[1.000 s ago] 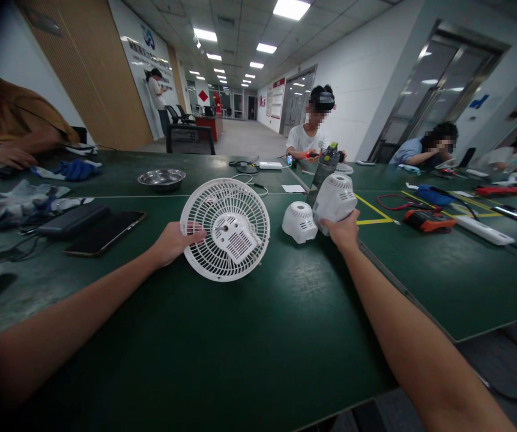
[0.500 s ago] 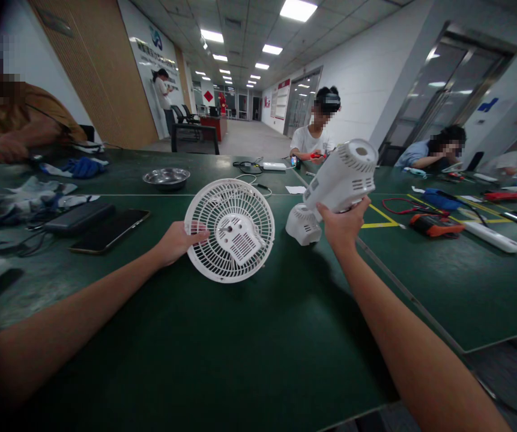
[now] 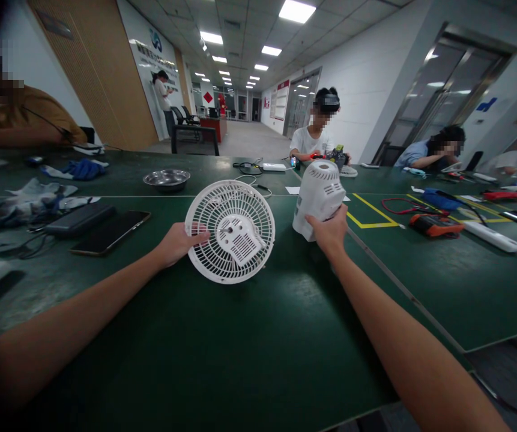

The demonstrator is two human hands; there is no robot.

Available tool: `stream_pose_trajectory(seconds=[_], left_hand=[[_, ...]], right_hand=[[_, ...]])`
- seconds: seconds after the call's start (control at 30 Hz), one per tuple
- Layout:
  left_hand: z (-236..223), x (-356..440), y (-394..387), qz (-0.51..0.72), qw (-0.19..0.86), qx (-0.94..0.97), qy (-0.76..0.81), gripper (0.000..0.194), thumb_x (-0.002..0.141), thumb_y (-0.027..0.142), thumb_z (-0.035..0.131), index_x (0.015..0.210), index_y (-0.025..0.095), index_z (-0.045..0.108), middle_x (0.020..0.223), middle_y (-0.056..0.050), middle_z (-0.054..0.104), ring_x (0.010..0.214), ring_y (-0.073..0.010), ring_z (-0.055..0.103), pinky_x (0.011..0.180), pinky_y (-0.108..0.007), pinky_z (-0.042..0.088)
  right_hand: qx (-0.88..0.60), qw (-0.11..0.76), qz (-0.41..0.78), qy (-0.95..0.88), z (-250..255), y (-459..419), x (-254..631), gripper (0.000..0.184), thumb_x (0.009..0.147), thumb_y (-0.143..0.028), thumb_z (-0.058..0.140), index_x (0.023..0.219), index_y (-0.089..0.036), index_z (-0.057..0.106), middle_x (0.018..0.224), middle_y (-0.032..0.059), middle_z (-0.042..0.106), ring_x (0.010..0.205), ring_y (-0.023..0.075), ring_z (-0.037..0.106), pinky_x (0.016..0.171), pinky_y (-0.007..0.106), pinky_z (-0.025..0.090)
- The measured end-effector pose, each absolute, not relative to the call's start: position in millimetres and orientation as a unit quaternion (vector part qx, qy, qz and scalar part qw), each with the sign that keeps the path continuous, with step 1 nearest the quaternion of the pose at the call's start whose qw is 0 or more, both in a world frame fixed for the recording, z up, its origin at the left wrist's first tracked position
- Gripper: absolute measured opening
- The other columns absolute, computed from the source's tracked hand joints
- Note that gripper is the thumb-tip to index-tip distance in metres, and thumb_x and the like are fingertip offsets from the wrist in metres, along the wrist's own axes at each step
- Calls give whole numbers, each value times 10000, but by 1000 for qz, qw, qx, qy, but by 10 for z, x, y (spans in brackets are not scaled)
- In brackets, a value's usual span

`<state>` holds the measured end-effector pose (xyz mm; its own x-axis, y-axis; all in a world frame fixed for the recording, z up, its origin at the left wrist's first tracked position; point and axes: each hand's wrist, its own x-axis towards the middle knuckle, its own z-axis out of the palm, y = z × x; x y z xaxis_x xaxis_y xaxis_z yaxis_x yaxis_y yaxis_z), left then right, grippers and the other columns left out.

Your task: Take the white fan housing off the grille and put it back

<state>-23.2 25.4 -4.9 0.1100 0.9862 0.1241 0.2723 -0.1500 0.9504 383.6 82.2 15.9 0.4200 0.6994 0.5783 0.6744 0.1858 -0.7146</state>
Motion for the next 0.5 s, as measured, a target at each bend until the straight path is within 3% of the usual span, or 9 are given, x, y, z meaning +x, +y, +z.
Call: stream_pose_trajectory(seconds=[0.5], left_hand=[[-17, -216, 241, 415, 415, 612, 530, 265, 768, 383, 722, 920, 170, 679, 805, -38, 720, 762, -217, 697, 744, -375, 565]], right_hand=[[-665, 555, -12, -501, 69, 1044, 4497, 830, 546, -481, 834, 1206, -188, 423, 1148, 136, 632, 1030, 307, 618, 927, 472, 475]])
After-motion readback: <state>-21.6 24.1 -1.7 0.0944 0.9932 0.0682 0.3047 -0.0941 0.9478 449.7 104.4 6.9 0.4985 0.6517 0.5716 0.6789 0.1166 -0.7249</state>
